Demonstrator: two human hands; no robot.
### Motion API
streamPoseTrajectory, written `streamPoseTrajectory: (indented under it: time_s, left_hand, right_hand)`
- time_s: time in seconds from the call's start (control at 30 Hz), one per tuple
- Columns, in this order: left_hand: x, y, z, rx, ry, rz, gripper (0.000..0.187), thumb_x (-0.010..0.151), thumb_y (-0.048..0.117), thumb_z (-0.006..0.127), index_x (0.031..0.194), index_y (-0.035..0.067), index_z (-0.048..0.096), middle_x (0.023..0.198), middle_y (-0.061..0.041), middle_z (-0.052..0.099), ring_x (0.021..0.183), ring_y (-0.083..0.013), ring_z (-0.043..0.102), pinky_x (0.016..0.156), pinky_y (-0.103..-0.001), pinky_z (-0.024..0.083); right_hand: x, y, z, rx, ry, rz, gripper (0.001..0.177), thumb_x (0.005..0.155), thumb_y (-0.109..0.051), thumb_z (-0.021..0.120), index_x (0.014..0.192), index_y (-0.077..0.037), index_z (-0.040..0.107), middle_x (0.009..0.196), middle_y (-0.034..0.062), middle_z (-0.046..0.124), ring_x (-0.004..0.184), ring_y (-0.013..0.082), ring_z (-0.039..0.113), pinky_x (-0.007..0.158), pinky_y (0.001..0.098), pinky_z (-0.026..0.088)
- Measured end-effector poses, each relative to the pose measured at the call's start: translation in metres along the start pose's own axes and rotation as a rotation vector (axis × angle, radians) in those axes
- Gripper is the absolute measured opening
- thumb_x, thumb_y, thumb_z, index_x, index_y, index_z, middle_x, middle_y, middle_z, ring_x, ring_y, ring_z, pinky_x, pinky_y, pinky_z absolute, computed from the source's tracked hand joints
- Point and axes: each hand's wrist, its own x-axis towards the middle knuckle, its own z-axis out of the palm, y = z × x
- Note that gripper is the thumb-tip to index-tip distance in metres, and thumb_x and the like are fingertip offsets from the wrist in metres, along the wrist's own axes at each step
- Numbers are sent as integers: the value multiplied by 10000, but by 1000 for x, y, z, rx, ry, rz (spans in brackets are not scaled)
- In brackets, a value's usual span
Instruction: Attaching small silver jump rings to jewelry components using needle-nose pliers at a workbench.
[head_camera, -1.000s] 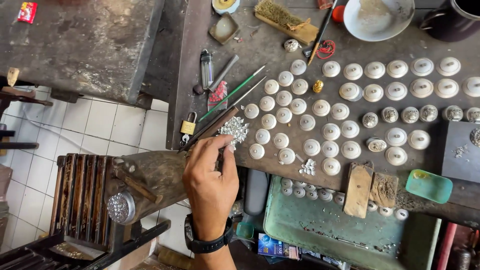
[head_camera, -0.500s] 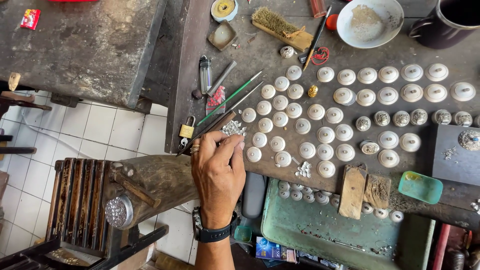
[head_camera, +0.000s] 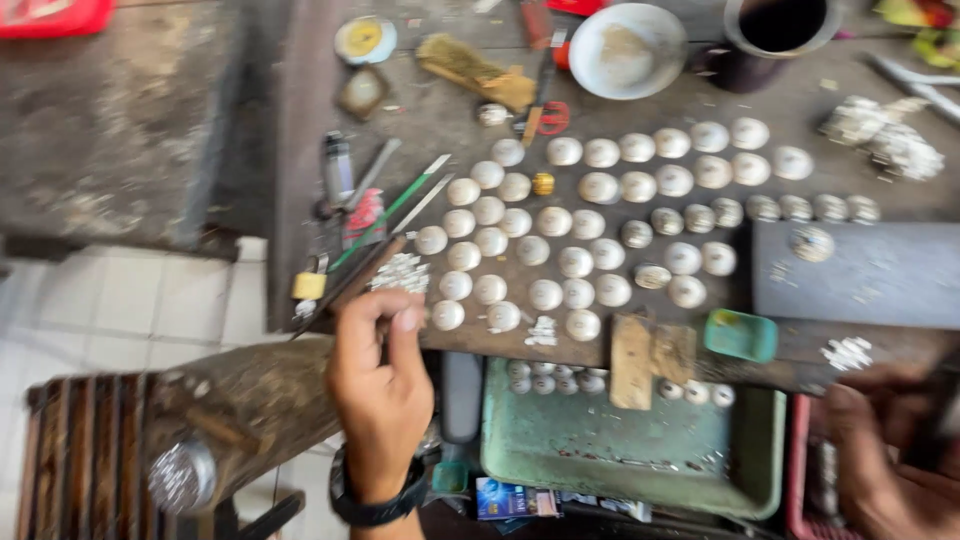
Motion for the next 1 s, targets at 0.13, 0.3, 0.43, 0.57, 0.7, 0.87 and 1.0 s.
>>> streamPoseTrajectory:
  time_s: [0.13, 0.3, 0.43, 0.57, 0.7, 0.87, 1.0]
  left_hand:
    - [-14, 29, 18, -456, -177, -138, 48, 863, 47, 434, 835, 9, 442, 767, -112, 529, 684, -151, 544, 658, -224, 476]
    - [-40, 52, 44, -780, -498, -228, 40, 810, 33, 541, 794, 10, 513, 783, -113, 552, 731, -176, 561, 642, -234, 496]
    - [-59, 56, 57, -997, -634, -377, 73, 772, -18, 613, 777, -2, 542, 768, -117, 568, 717, -172, 562, 653, -236, 505]
    - [-68, 54, 62, -963, -627, -439, 46, 761, -1, 627, 790, -8, 592, 780, -109, 597, 756, -188, 581, 678, -254, 501]
    - [-68, 56, 62, -908, -608, -384, 78, 788, 33, 585, 830, -29, 608, 844, -166, 617, 830, -230, 614, 730, -286, 525]
    - [-69, 60, 63, -804, -583, -278, 70, 786, 37, 586, 819, -16, 617, 826, -166, 628, 784, -227, 633, 692, -270, 545]
    - [-72, 59, 65, -758, -573, -252, 67, 761, 23, 614, 821, -3, 630, 828, -164, 646, 786, -220, 658, 688, -265, 573]
  right_hand:
    - [-2, -42, 10, -121, -95, -98, 291, 800, 1, 599, 618, -64, 382, 825, 104, 585, 587, 94, 514, 548, 193, 366]
    - [2, -73, 21, -18, -248, -294, 296, 735, -37, 578, 612, -78, 311, 679, 91, 562, 507, 136, 480, 489, 216, 377]
    - [-8, -74, 19, 70, -371, -407, 192, 742, -38, 593, 759, 5, 406, 743, 127, 564, 519, 128, 513, 453, 193, 416]
    - [-11, -65, 22, 84, -350, -478, 251, 736, -29, 606, 724, -7, 356, 740, 145, 556, 568, 177, 542, 489, 241, 428]
    - [-10, -64, 23, 92, -363, -488, 327, 742, -15, 608, 707, -18, 282, 775, 188, 555, 505, 173, 495, 438, 232, 404]
    - [-10, -66, 25, 60, -341, -478, 301, 761, -7, 574, 734, -1, 275, 757, 191, 561, 563, 210, 536, 472, 245, 445]
    - [-11, -63, 24, 7, -321, -476, 264, 753, 11, 561, 667, -2, 311, 750, 164, 572, 555, 201, 551, 461, 241, 455]
